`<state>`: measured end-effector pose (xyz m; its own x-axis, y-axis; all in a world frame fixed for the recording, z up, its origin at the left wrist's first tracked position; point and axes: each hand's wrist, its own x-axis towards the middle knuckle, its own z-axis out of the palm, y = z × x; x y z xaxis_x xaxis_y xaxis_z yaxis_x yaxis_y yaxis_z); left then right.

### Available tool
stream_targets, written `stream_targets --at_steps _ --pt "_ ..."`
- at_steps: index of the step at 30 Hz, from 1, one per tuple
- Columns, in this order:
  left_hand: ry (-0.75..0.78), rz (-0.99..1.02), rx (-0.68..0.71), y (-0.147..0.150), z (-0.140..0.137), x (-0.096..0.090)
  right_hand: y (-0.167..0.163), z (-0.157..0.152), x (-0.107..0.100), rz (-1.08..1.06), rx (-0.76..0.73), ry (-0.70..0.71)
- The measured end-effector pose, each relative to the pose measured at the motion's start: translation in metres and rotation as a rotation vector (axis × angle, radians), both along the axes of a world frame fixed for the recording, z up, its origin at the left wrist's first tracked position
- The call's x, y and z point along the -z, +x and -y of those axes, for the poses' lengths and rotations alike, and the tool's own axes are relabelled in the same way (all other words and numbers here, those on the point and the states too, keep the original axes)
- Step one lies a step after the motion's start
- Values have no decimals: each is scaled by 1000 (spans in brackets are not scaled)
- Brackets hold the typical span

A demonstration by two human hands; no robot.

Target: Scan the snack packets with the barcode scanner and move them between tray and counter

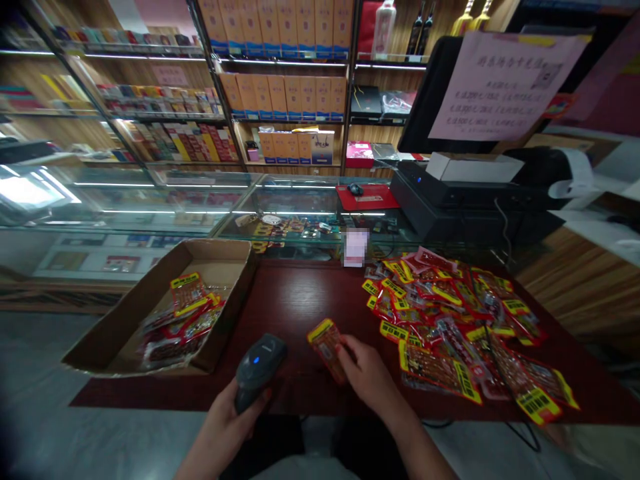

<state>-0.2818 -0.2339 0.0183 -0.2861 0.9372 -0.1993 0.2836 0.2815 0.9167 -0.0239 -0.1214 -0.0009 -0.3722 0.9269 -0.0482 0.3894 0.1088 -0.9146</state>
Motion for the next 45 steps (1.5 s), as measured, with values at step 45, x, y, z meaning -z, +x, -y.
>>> stream_targets --at_steps 45 --pt "-125 142 -89 -1 14 -3 -176 -102 -25 -346 -189 4"
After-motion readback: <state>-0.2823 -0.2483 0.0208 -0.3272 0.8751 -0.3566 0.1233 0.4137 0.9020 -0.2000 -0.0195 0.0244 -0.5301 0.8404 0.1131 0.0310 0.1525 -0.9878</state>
